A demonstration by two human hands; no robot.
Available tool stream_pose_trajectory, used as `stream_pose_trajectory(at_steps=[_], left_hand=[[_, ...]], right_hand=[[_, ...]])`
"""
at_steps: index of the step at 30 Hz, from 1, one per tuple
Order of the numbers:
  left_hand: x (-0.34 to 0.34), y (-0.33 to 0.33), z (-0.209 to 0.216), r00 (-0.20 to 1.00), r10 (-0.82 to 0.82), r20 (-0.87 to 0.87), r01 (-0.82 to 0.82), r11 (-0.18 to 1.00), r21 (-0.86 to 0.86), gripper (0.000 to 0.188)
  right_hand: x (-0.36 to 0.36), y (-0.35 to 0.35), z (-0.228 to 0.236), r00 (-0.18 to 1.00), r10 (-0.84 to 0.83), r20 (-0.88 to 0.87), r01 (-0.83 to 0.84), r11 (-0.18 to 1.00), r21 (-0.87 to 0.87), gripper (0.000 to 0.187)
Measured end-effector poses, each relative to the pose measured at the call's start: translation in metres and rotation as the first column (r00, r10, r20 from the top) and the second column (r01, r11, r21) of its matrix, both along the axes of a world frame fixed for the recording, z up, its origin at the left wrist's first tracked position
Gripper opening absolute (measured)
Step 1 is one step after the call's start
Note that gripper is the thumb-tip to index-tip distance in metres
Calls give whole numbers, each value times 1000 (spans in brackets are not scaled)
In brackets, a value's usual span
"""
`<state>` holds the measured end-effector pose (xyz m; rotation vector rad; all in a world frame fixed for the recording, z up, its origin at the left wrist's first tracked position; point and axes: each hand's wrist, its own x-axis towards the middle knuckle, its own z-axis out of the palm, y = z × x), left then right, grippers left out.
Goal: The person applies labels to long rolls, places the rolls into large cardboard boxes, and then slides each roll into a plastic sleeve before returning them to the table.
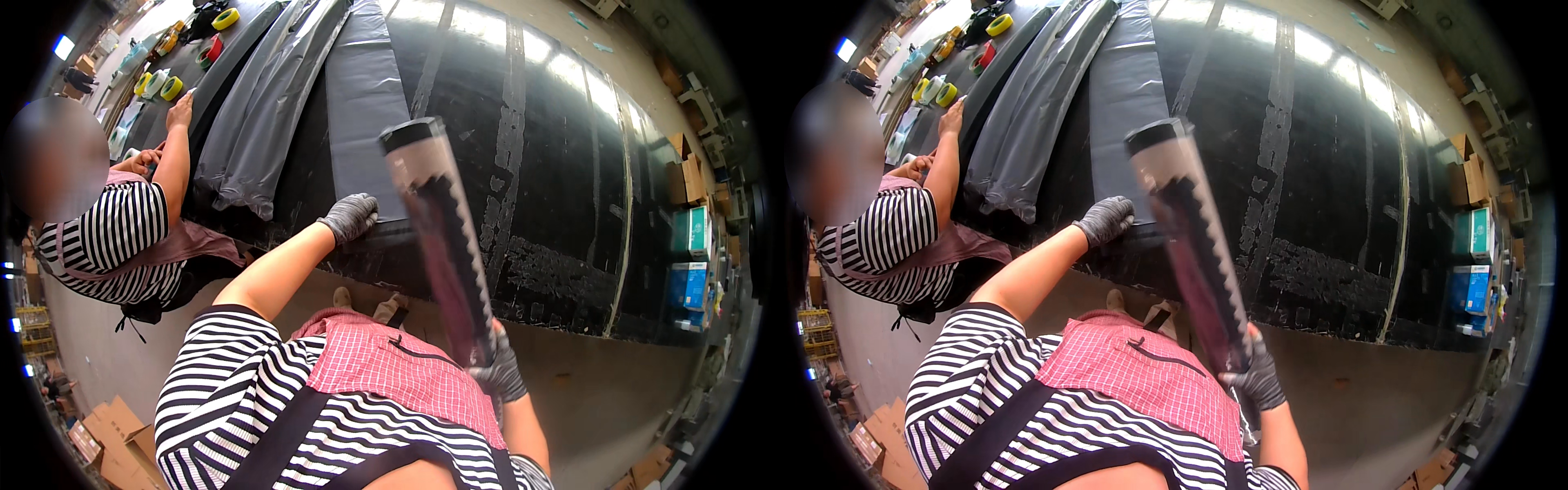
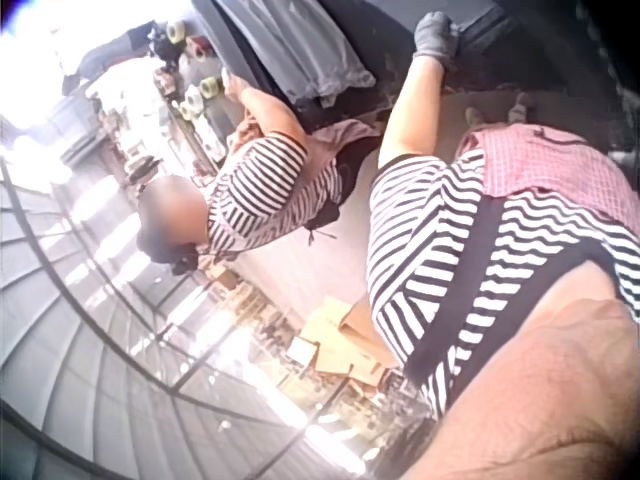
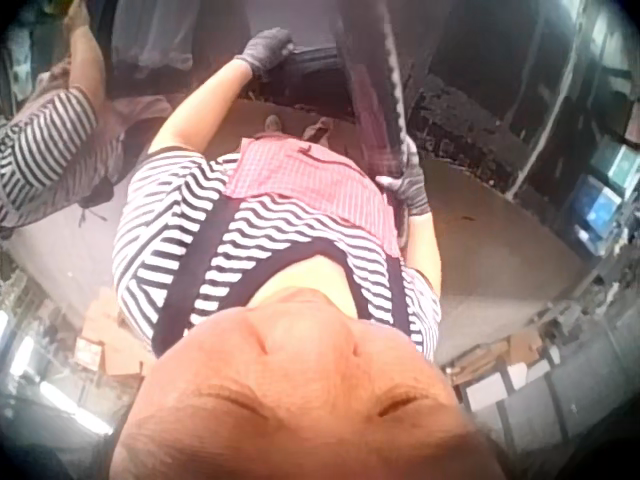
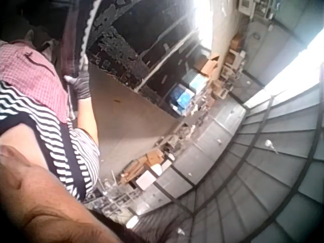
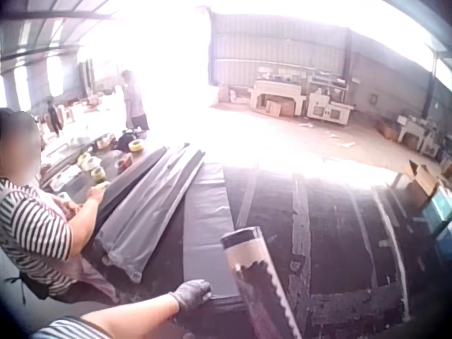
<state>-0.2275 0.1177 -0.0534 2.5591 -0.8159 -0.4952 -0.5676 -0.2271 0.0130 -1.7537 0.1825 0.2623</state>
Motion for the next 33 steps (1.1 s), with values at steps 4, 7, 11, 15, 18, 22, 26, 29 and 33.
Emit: stream_pose_trajectory(at_steps=[4, 7, 11, 15, 18, 22, 26, 29, 33], left_hand=[[-2, -3, -6, 919, -380, 109, 355, 915, 193, 27], [5, 13, -104, 939, -224, 263, 286, 930, -231, 30], [12, 16, -3, 964, -237, 124, 259, 942, -214, 25], [40, 38, -45, 873, -10, -487, -218, 886, -410, 16], [40, 44, -10, 777, 73, -626, -391, 834, -388, 22], [33, 48, 10, 865, -31, -501, -261, 824, -503, 12], [20, 37, 44, 978, -115, 176, 166, 935, -314, 14], [12, 32, 58, 928, -64, 366, 191, 928, -321, 30], [-19, 43, 31, 827, 557, 82, -474, 768, -431, 57]], right_hand=[[-56, 20, -22, 886, -157, -437, 335, 868, 366, 109], [-70, 35, -17, 903, -178, -391, 303, 909, 285, 105], [-85, 47, 0, 971, -128, -200, 119, 991, -55, 108], [-104, 49, -15, 952, -165, -260, 160, 986, -41, 108], [-123, 39, -35, 947, -121, -298, 98, 991, -88, 109], [-89, 50, 29, 966, 49, -255, -132, 939, -318, 111], [-49, 70, 82, 947, 97, -308, -154, 974, -167, 114], [-27, 81, 97, 907, 89, -412, 20, 967, 253, 115], [-9, 88, 108, 889, 108, -444, 73, 926, 371, 115]])
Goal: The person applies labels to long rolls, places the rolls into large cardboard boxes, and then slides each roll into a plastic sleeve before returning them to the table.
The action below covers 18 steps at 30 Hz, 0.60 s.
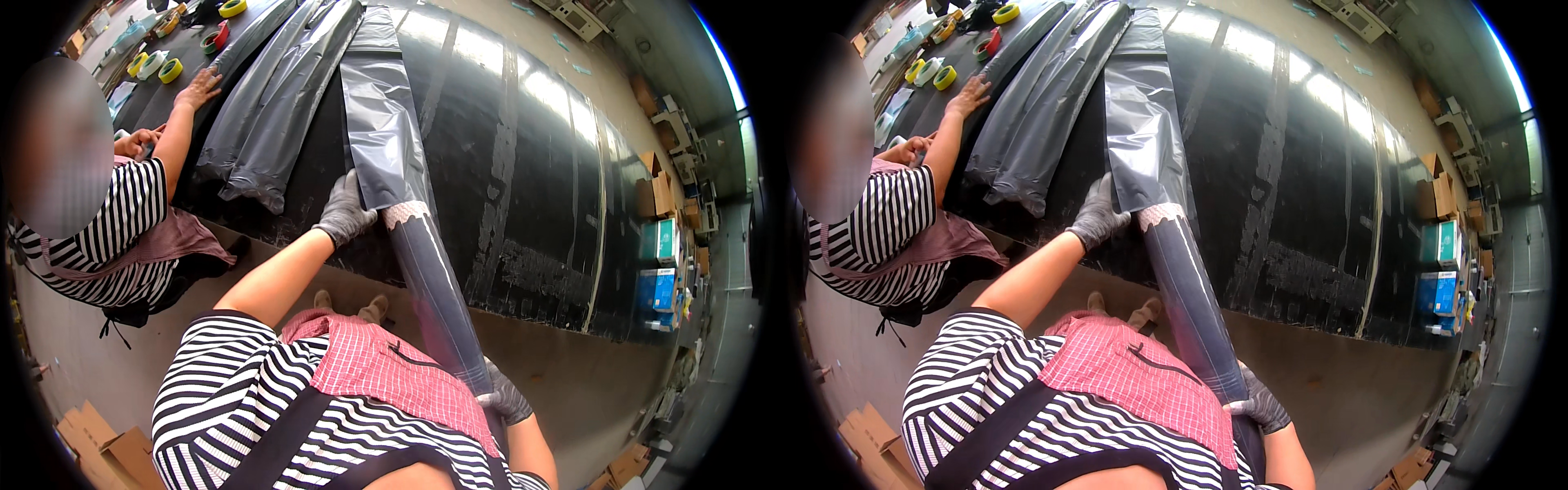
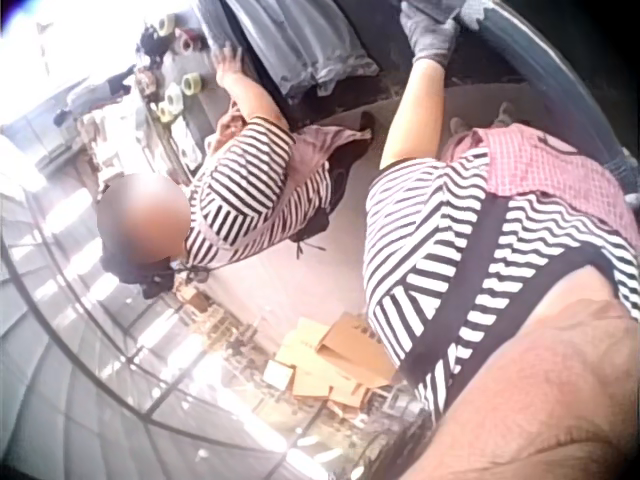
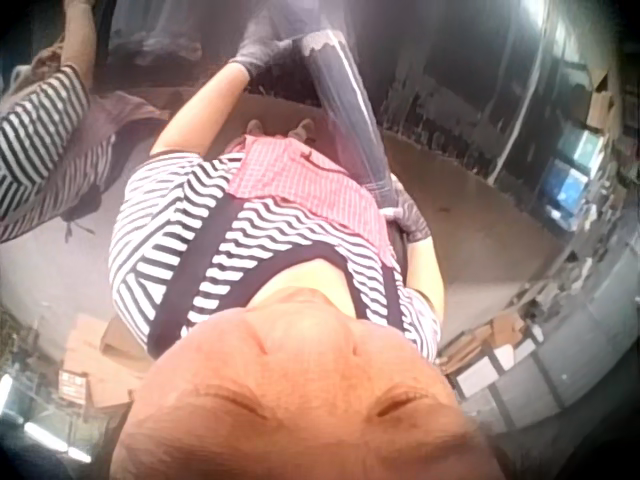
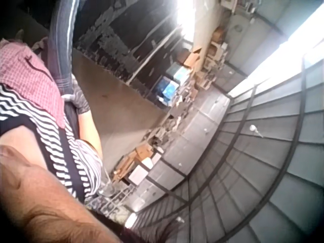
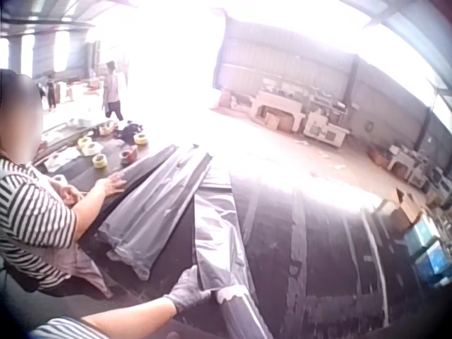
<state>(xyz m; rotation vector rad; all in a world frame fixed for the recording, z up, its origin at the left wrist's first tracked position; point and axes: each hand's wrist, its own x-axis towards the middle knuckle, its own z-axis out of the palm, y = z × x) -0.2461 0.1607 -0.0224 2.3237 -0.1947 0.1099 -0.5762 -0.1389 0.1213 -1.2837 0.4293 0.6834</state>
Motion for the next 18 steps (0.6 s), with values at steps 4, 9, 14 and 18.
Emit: stream_pose_trajectory(at_steps=[4, 9, 14, 18], left_hand=[[0, -7, -6, 602, -281, -747, -19, 931, -365, 43], [1, -19, -57, 790, -429, -438, 462, 886, -34, 32], [5, -25, 23, 532, -497, -685, 504, 836, -215, 30], [36, -26, 3, 672, -468, -573, 516, 852, -91, 27]], right_hand=[[2, -5, -5, 999, 35, 12, -33, 995, -96, 117], [65, 10, 1, 988, 126, 91, -111, 982, -150, 120], [214, 61, -35, 975, 76, 207, -62, 995, -72, 108], [345, 73, -114, 944, -115, 309, 267, 817, -511, 95]])
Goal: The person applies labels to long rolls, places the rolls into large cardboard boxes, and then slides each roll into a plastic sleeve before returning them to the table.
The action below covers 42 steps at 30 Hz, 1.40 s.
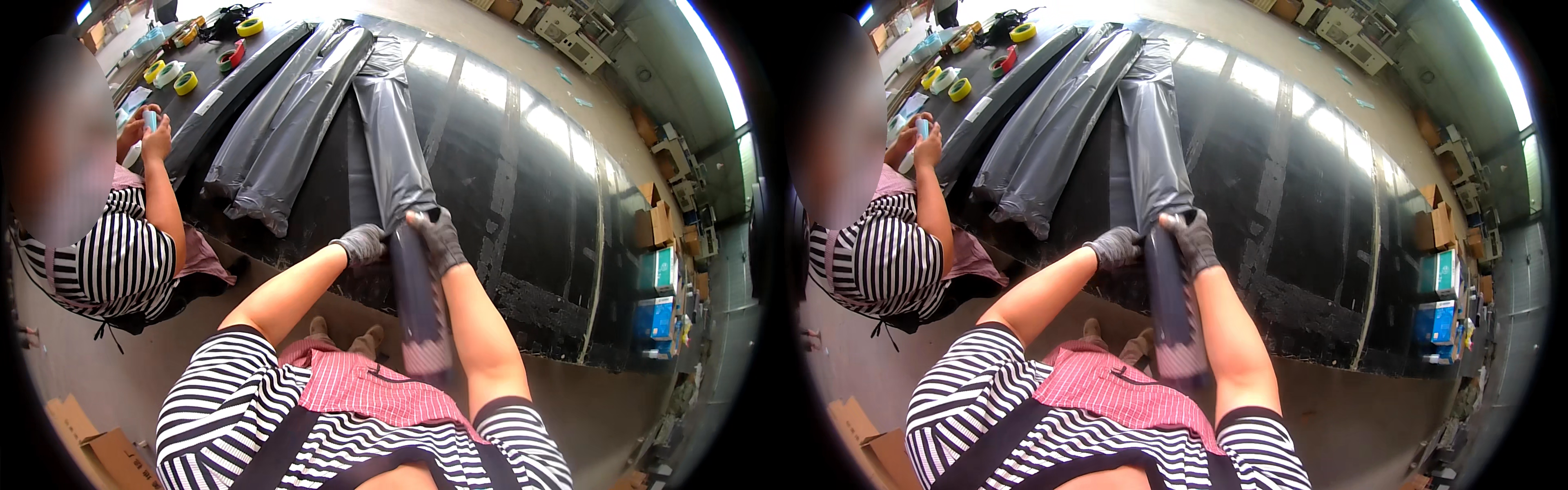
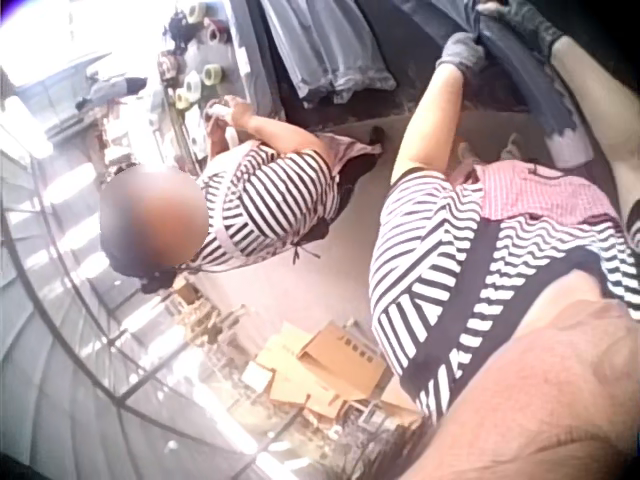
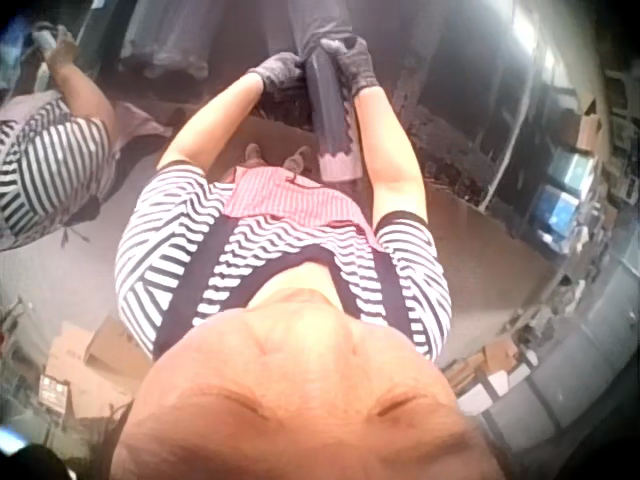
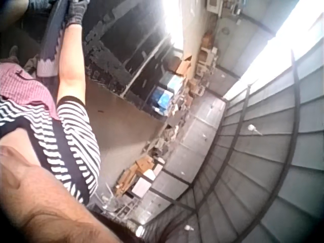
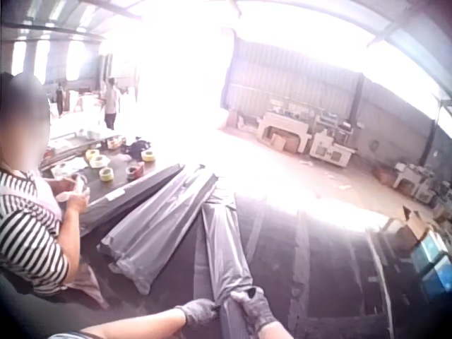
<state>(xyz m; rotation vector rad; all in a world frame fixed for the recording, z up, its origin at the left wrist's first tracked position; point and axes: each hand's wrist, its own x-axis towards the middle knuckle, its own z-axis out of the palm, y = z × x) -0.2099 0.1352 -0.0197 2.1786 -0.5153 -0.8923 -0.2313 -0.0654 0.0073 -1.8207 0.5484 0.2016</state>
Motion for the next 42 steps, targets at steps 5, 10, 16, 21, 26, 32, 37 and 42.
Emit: stream_pose_trajectory(at_steps=[5, 10, 16, 21, 26, 32, 37, 42], left_hand=[[10, 57, -93, 941, 309, -139, -318, 947, -50, 15], [2, 55, -95, 941, 316, 120, -318, 948, -1, 18], [-113, 58, -31, 917, -346, 198, 349, 937, 16, 33], [-168, 55, -14, 941, -274, -200, 282, 959, 15, 34], [-49, 56, -40, 973, -108, 203, 98, 994, 57, 21], [-83, 56, -65, 912, 266, -313, -318, 940, -126, 17], [-133, 64, -67, 706, 396, -587, -586, 793, -169, 20], [-153, 75, -82, 692, 313, -651, -616, 726, -306, 26]], right_hand=[[7, 25, -53, 915, 254, 313, 98, 612, -785, 55], [31, 9, -90, 883, 463, 72, -273, 633, -725, 23], [-121, -15, -64, 703, 711, -19, -617, 596, -514, 12], [-184, -18, -56, 772, 634, 54, -610, 761, -220, 21], [-100, -12, -52, 723, 690, -23, -565, 572, -595, 18], [-81, -43, -85, 876, 479, -50, -408, 685, -603, 17], [-156, -65, -116, 859, 366, -357, -407, 913, -44, 23], [-165, 4, -42, 792, 607, -61, -600, 757, -259, 21]])
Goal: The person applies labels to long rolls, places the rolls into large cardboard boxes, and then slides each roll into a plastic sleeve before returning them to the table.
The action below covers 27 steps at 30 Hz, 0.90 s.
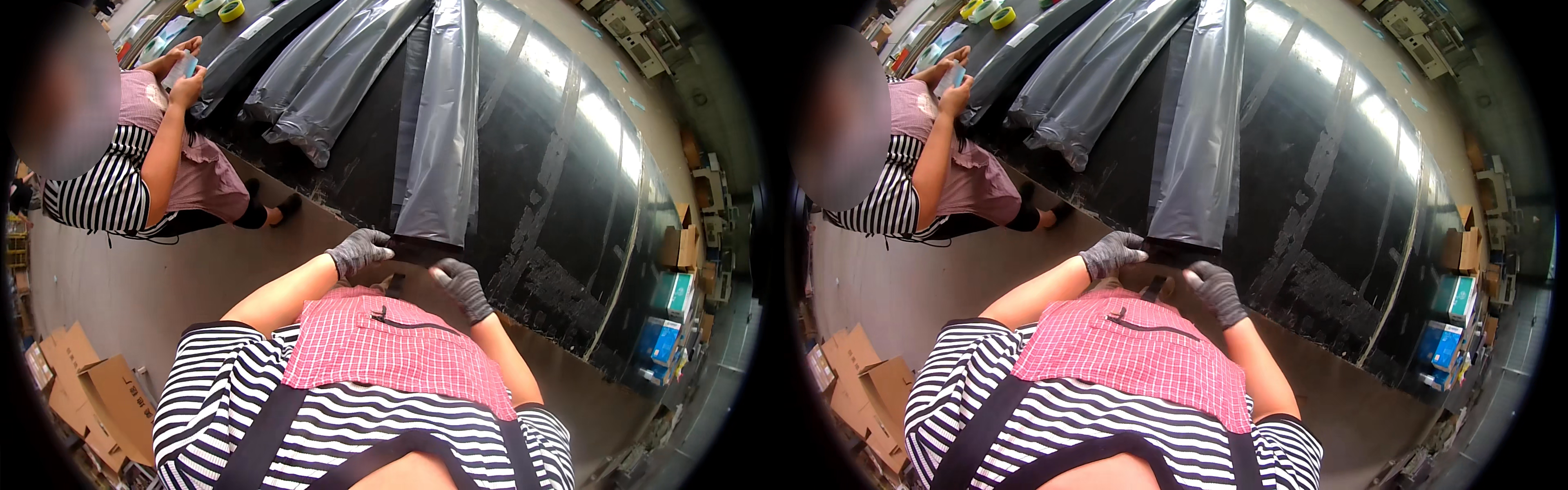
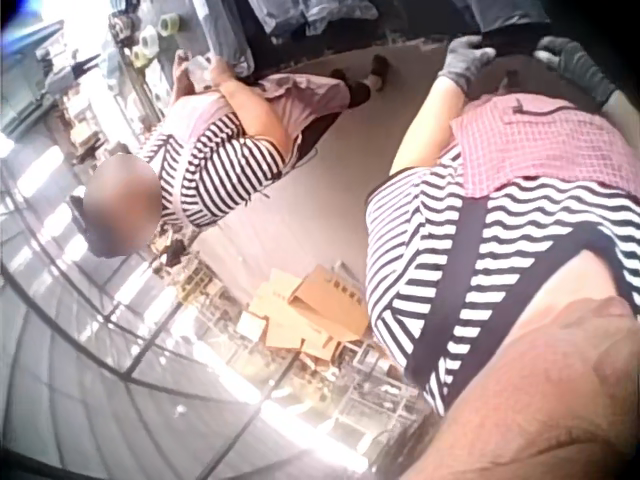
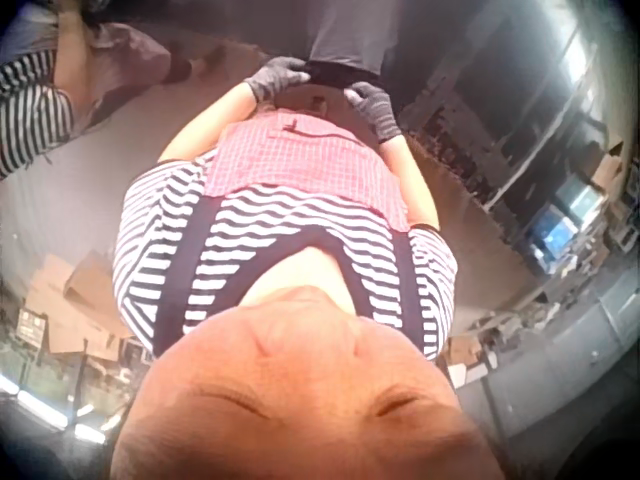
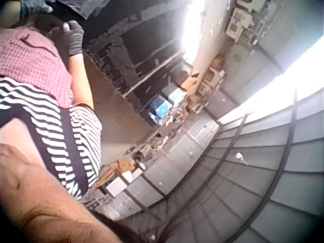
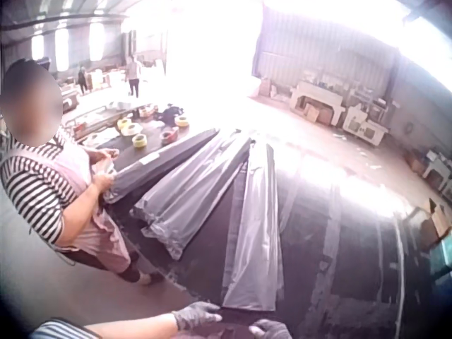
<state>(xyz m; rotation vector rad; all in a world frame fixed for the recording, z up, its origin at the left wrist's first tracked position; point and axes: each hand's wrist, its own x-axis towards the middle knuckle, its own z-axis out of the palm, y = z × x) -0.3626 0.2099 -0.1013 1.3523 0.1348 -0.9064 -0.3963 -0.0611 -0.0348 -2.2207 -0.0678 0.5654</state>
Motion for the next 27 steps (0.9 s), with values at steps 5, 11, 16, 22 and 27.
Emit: stream_pose_trajectory(at_steps=[5, 11, 16, 22, 27], left_hand=[[2, -7, 6, 990, -90, 106, 93, 995, -23, 26], [8, -7, 16, 979, -142, 145, 144, 990, -5, 26], [13, -2, 30, 942, -290, 171, 262, 950, 169, 37], [61, 8, 90, 319, -769, 554, 2, 586, 811, 79], [89, -24, 80, -370, -743, 557, -17, 605, 796, 68]], right_hand=[[22, 62, -1, 838, 166, 520, -131, 986, -103, 20], [28, 69, -8, 819, 258, 512, -200, 965, -168, 14], [-51, 8, -20, 929, -177, 326, 139, 981, 138, 15], [-321, -153, -118, 634, -518, -574, 131, 804, -580, 29], [-286, -177, -132, 922, 14, -387, -109, 969, -223, 26]])
